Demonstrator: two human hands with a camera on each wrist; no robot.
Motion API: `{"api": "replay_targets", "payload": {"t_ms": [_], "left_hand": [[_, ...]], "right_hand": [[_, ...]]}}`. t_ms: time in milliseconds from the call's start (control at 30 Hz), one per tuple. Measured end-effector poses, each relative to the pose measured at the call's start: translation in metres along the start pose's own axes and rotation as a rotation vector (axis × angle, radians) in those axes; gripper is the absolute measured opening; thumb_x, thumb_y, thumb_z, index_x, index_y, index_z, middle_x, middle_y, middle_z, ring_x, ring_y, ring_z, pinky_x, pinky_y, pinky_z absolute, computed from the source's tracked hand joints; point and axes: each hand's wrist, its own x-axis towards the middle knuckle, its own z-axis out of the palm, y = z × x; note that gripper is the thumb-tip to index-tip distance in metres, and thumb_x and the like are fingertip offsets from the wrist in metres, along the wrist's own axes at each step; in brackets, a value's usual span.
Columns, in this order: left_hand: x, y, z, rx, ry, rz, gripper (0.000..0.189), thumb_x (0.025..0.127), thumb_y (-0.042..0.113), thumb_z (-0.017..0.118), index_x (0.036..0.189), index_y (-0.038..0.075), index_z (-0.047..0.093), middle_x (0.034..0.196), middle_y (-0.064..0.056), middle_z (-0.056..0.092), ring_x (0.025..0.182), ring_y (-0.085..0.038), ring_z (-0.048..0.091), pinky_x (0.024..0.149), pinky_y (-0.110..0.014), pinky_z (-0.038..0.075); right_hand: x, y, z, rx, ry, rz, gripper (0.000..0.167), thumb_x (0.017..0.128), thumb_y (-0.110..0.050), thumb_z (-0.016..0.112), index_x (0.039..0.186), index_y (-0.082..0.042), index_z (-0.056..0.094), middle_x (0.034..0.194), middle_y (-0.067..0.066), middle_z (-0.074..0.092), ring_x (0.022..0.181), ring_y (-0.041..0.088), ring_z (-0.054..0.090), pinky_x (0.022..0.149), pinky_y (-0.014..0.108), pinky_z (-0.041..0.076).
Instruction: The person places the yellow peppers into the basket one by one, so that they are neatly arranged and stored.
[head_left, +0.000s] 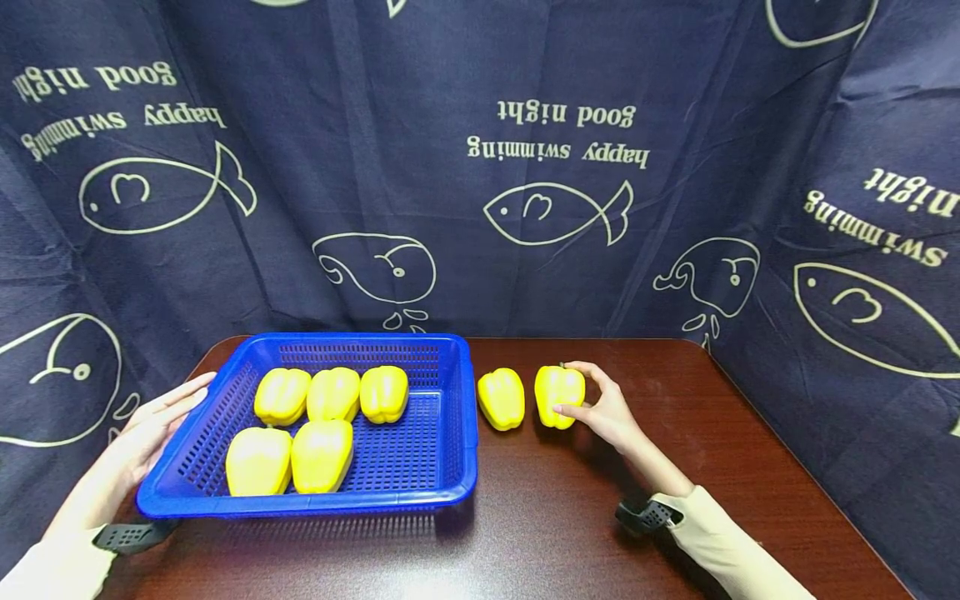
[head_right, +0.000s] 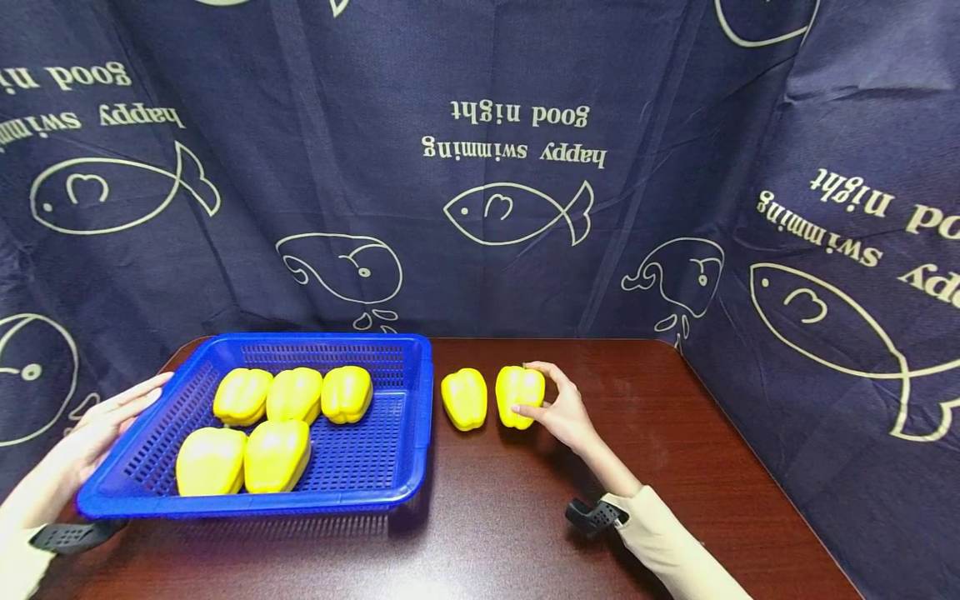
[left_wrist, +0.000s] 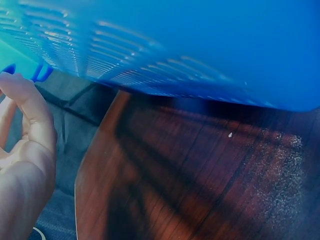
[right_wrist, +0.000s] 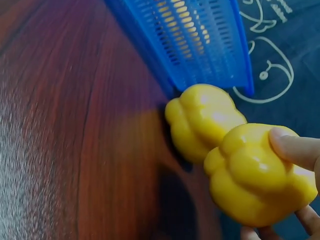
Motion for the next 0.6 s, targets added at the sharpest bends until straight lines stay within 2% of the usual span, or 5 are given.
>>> {"api": "replay_targets", "payload": {"t_ms": [33, 133, 367, 600], "left_hand": [[0.001, 0.0, 0.001, 0.036, 0.058, -0.015, 0.052, 0.105, 0.005, 0.018, 0.129, 0.023, 0.061, 0.122, 0.004, 0.068, 0.107, -0.012, 0.067, 0.084, -0.026, 0.056], [0.001, 0.001, 0.001, 0.059, 0.1, -0.024, 0.051, 0.105, 0.005, 0.021, 0.127, 0.025, 0.063, 0.119, 0.005, 0.069, 0.105, -0.011, 0.067, 0.082, -0.025, 0.057], [0.0, 0.0, 0.001, 0.034, 0.063, -0.025, 0.053, 0.106, 0.006, 0.018, 0.129, 0.024, 0.062, 0.122, 0.006, 0.067, 0.108, -0.011, 0.066, 0.085, -0.025, 0.056], [0.0, -0.002, 0.001, 0.052, 0.075, -0.031, 0.052, 0.106, 0.006, 0.019, 0.129, 0.026, 0.061, 0.121, 0.007, 0.068, 0.107, -0.011, 0.067, 0.084, -0.025, 0.056]], "right_hand": [[-0.001, -0.002, 0.0, -0.001, 0.003, -0.005, 0.068, 0.069, 0.003, 0.083, 0.129, -0.002, 0.051, 0.132, 0.017, 0.049, 0.106, 0.013, 0.053, 0.082, 0.025, 0.055], [-0.002, -0.01, 0.001, -0.016, 0.018, -0.025, 0.068, 0.068, 0.003, 0.083, 0.128, -0.002, 0.052, 0.132, 0.016, 0.051, 0.11, 0.013, 0.051, 0.086, 0.028, 0.054], [-0.005, -0.03, 0.006, -0.005, 0.019, -0.055, 0.068, 0.068, 0.003, 0.083, 0.128, -0.005, 0.052, 0.133, 0.013, 0.053, 0.114, 0.014, 0.047, 0.09, 0.037, 0.054], [-0.008, -0.047, 0.013, 0.031, 0.001, -0.09, 0.069, 0.068, 0.005, 0.082, 0.129, -0.004, 0.051, 0.132, 0.013, 0.052, 0.109, 0.01, 0.053, 0.085, 0.026, 0.055]]}}
